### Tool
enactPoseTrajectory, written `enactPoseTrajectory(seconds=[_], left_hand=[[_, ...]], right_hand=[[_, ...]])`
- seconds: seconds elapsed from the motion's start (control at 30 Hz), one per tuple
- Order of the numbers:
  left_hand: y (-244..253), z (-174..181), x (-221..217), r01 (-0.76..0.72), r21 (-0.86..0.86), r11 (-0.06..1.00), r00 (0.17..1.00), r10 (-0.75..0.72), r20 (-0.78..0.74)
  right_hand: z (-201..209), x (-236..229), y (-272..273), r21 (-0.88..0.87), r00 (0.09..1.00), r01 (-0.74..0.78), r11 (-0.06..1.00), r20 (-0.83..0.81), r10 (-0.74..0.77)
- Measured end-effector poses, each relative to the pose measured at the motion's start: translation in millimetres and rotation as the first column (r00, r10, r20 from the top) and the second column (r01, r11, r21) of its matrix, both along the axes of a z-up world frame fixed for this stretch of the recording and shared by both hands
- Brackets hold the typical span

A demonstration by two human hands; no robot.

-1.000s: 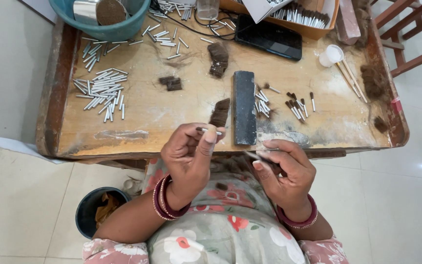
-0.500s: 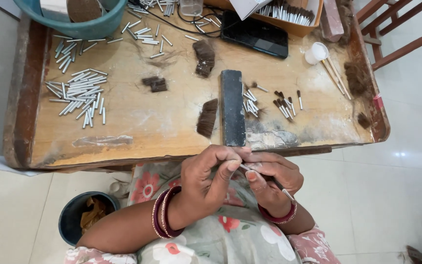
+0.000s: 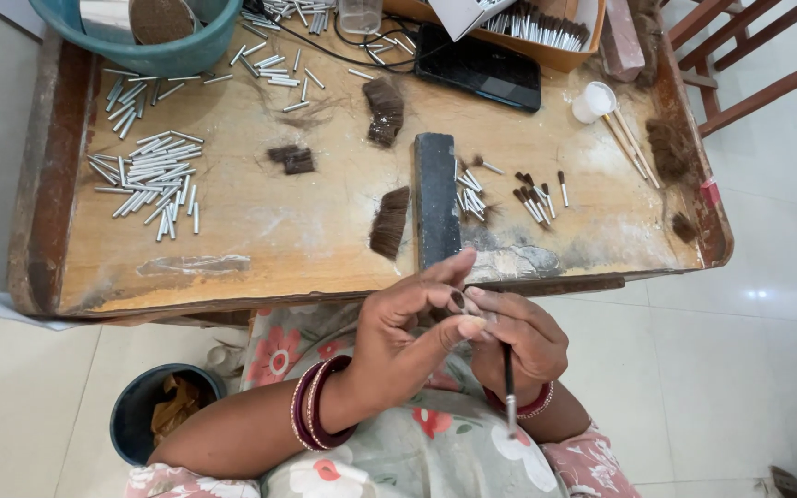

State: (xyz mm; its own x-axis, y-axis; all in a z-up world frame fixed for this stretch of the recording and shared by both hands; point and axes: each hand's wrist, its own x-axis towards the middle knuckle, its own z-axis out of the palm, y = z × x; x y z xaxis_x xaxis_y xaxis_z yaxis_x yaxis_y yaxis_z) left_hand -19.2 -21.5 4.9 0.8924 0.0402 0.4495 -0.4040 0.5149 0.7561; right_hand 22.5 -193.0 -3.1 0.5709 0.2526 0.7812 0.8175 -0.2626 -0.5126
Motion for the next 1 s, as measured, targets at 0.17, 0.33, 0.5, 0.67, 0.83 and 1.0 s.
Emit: enactPoseTrajectory(seconds=[0.17,0.33,0.5,0.67,0.83,1.0], left_hand=[[4.3,5.9,7.6,0.042,-0.005,0.999,0.994,-0.043,-0.103],[1.0,-3.2,8.9,0.155,0.004,0.988,0.972,-0.152,-0.180],[28.9,17.4,29.3,-0.526,0.427,0.736,0.849,0.483,0.213],[43.6,-2.1,51.8,-0.675,0.431,0.599,0.731,0.625,0.274],[44.7,-6.2,57.0,-0.687,0.447,0.573,0.714,0.646,0.269],[47.0,-5.0,56.7,-0.668,0.459,0.586,0.728,0.643,0.237]], right_hand=[[18.1,1.1,-10.6,-0.125,0.996,-0.088,0.988,0.020,0.092],[18.9,1.8,-22.0,-0.054,0.937,-0.192,0.980,-0.308,0.166],[28.4,56.6,-48.8,-0.406,0.863,0.456,0.792,-0.015,-0.505],[49.3,106.5,-45.2,-0.510,0.870,0.382,0.770,-0.084,-0.487],[52.4,144.2,-6.4,-0.571,0.952,0.127,0.811,-0.158,-0.261],[54.0,158.3,10.5,-0.809,0.891,0.109,0.578,-0.179,-0.418]])
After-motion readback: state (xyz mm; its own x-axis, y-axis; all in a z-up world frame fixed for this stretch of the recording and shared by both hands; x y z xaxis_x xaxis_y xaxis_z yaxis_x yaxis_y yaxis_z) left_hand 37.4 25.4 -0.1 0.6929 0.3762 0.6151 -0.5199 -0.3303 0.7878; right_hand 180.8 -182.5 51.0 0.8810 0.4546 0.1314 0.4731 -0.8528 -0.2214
